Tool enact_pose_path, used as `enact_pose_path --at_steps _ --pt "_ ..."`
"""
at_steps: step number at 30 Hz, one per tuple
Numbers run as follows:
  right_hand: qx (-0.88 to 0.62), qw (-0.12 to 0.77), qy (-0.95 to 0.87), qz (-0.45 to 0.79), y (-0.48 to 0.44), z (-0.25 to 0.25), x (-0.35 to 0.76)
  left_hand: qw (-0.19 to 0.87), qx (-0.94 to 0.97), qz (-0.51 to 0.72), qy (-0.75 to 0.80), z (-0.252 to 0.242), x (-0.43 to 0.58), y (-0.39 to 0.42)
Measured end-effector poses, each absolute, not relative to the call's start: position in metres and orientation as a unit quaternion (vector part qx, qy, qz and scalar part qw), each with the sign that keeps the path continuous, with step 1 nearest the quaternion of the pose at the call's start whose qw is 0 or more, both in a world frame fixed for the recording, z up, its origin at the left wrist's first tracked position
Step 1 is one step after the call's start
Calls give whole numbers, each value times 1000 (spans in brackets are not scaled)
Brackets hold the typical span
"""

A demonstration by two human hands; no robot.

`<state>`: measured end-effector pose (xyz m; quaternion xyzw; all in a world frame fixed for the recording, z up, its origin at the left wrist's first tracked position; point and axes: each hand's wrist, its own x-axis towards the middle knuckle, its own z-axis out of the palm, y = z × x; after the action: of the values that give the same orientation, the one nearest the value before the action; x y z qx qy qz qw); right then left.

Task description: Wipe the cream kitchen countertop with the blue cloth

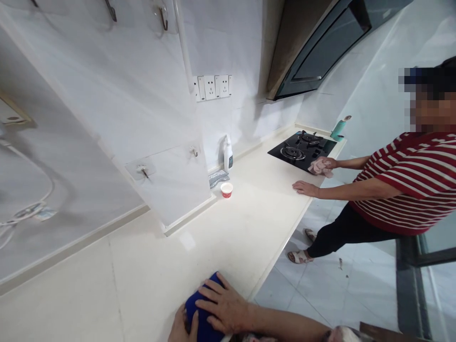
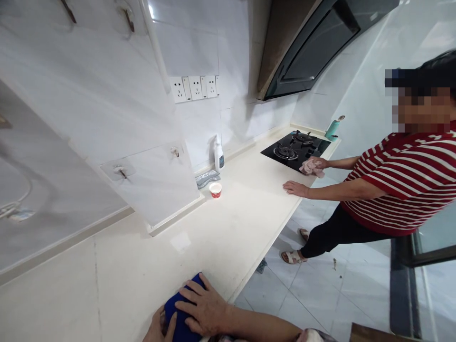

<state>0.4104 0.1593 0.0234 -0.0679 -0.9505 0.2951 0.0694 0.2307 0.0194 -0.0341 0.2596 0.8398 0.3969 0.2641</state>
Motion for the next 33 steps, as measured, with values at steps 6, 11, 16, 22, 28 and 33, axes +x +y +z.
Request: enact_pose_path --at_steps 6,11,16,22,28,33 --pt "-63 65 -961 262 160 25 413 239 314 361 845 -19 239 21" --pt "-73 55 -966 241 153 32 410 276 295 338 850 -20 229 23" --pt "-92 42 -970 220 140 29 392 177 264 367 875 -4 183 13" --pt "-151 58 -965 209 176 -11 412 20 228 217 949 3 129 -26" --pt "-458 64 -885 59 295 -33 506 62 79 142 985 -1 105 -64" --pt "-627 29 -778 9 370 -15 537 30 94 105 990 -16 98 -73"
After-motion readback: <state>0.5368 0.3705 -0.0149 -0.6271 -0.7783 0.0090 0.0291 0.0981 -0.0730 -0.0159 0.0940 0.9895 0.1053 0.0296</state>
